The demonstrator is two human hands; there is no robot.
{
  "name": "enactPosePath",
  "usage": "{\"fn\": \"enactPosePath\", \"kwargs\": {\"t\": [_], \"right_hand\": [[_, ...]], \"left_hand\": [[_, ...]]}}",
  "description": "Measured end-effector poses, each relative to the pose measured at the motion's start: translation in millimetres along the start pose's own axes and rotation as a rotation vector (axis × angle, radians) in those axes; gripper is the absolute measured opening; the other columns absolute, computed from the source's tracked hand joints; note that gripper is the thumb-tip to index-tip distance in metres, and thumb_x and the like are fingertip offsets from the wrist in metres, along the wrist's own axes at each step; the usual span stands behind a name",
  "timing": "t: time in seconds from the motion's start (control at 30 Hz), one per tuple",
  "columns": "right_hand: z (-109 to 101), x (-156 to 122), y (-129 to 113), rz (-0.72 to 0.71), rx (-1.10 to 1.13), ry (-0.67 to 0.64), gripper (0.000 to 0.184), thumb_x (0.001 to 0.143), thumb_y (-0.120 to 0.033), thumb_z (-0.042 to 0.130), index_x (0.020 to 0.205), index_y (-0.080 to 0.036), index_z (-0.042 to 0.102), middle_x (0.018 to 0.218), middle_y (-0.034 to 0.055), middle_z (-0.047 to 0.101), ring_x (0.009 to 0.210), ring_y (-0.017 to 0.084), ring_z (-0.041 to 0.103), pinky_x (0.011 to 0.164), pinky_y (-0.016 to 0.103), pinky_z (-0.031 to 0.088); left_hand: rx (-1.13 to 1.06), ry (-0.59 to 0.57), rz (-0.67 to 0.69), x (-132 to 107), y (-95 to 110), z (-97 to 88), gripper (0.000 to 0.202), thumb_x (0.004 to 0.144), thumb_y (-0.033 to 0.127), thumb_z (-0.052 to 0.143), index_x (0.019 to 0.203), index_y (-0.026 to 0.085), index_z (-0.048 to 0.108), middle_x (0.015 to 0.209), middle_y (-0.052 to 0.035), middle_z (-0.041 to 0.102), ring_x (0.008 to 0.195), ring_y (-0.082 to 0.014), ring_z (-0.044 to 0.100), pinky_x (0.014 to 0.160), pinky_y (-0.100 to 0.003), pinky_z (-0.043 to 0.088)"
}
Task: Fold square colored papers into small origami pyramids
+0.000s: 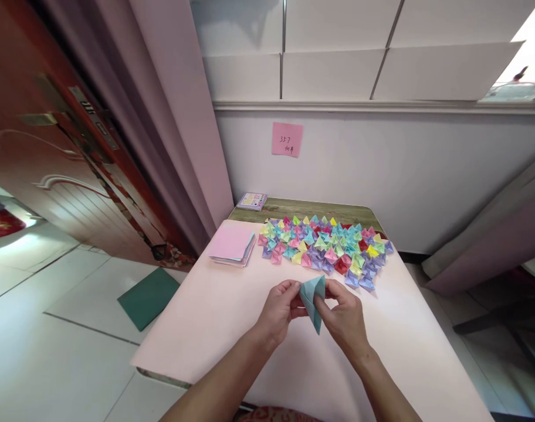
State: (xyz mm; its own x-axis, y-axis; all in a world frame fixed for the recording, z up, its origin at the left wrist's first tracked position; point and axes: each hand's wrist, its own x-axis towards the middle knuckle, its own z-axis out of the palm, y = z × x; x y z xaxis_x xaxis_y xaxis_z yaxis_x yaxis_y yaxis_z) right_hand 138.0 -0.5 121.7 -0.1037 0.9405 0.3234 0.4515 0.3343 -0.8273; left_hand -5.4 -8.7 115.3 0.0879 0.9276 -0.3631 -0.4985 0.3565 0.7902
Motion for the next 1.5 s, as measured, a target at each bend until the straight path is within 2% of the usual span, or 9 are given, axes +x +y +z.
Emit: {"fn": "enactPosePath", "kwargs": {"t": [0.13, 0.37, 0.5, 0.63, 0.97, 1.13, 1.2, 1.33, 1.5], "right_hand": [[3, -1, 2, -0.071, -0.153, 0.048, 0.008, 0.080, -0.024, 0.056, 0.079, -0.024, 0.063, 0.076, 0.0005, 0.065, 0.069, 0.017, 0.058, 0.064, 0.026, 0.042], [13, -4, 13, -0.248, -0.387, 0.164, 0.012, 0.082, -0.021, 0.055, 0.071, -0.023, 0.059, 0.068, 0.0011, 0.062, 0.067, 0.018, 0.056, 0.066, 0.029, 0.039], [12, -6, 20, -0.442, -0.436, 0.162, 0.013, 0.082, -0.015, 0.054, 0.083, -0.025, 0.063, 0.075, 0.0017, 0.068, 0.076, 0.020, 0.061, 0.081, 0.034, 0.042], [8, -9, 24, -0.520, -0.436, 0.118, 0.031, 0.076, -0.007, 0.051, 0.095, -0.027, 0.064, 0.084, 0.0001, 0.072, 0.079, 0.019, 0.064, 0.096, 0.038, 0.039], [13, -10, 19, -0.376, -0.332, 0.179, 0.025, 0.076, -0.011, 0.052, 0.093, -0.025, 0.063, 0.077, 0.0002, 0.069, 0.073, 0.018, 0.065, 0.096, 0.040, 0.040], [-4, -22, 18, -0.453, -0.234, -0.023, 0.045, 0.072, -0.010, 0.050, 0.113, -0.026, 0.059, 0.108, 0.0037, 0.068, 0.105, 0.024, 0.062, 0.110, 0.052, 0.025], [-11, -29, 25, -0.405, -0.143, -0.083, 0.047, 0.075, -0.013, 0.050, 0.120, -0.026, 0.056, 0.120, 0.0061, 0.063, 0.116, 0.026, 0.056, 0.108, 0.050, 0.032], [-10, -43, 52, -0.237, 0.007, -0.067, 0.037, 0.080, -0.017, 0.047, 0.114, -0.024, 0.060, 0.118, 0.0087, 0.063, 0.112, 0.026, 0.057, 0.091, 0.041, 0.049], [9, -59, 86, -0.201, -0.036, -0.148, 0.034, 0.076, -0.015, 0.048, 0.104, -0.023, 0.065, 0.102, 0.0064, 0.068, 0.094, 0.022, 0.063, 0.076, 0.033, 0.053]], "left_hand": [[0.000, 0.046, -0.003, 3, -7, -0.2, 0.035, 0.070, 0.047, 0.072, 0.077, 0.015, 0.060, 0.062, 0.0022, 0.055, 0.053, -0.0096, 0.049, 0.053, -0.022, 0.041], [-0.035, 0.066, 0.043, 7, -13, -4.8, 0.038, 0.066, 0.048, 0.076, 0.072, 0.013, 0.062, 0.062, 0.0012, 0.055, 0.057, -0.0095, 0.046, 0.056, -0.022, 0.036], [-0.034, 0.017, -0.015, 6, -7, -5.1, 0.042, 0.070, 0.053, 0.072, 0.076, 0.012, 0.065, 0.062, -0.0004, 0.057, 0.058, -0.0116, 0.049, 0.058, -0.024, 0.037], [-0.023, -0.029, -0.057, 4, 0, -5.1, 0.038, 0.065, 0.045, 0.079, 0.075, 0.011, 0.067, 0.065, -0.0015, 0.060, 0.059, -0.0111, 0.051, 0.060, -0.023, 0.038], [0.000, -0.044, -0.042, -2, 1, -1.9, 0.024, 0.062, 0.029, 0.080, 0.073, 0.011, 0.069, 0.070, -0.0038, 0.064, 0.064, -0.0126, 0.053, 0.062, -0.024, 0.037], [0.083, -0.024, -0.046, -3, 4, -12.9, 0.026, 0.061, 0.027, 0.077, 0.080, 0.012, 0.067, 0.067, -0.0014, 0.061, 0.059, -0.0112, 0.051, 0.059, -0.024, 0.037], [0.189, -0.028, -0.018, 1, 3, -21.0, 0.026, 0.066, 0.029, 0.072, 0.085, 0.013, 0.065, 0.067, -0.0010, 0.061, 0.057, -0.0111, 0.051, 0.056, -0.023, 0.036], [0.483, -0.055, 0.084, 22, -20, -37.6, 0.021, 0.071, 0.029, 0.064, 0.088, 0.017, 0.061, 0.071, -0.0024, 0.064, 0.058, -0.0129, 0.053, 0.054, -0.023, 0.035], [0.750, -0.149, 0.249, 48, -62, -48.6, 0.011, 0.069, 0.022, 0.060, 0.079, 0.017, 0.061, 0.059, 0.0036, 0.055, 0.053, -0.0116, 0.045, 0.055, -0.023, 0.034]]}}
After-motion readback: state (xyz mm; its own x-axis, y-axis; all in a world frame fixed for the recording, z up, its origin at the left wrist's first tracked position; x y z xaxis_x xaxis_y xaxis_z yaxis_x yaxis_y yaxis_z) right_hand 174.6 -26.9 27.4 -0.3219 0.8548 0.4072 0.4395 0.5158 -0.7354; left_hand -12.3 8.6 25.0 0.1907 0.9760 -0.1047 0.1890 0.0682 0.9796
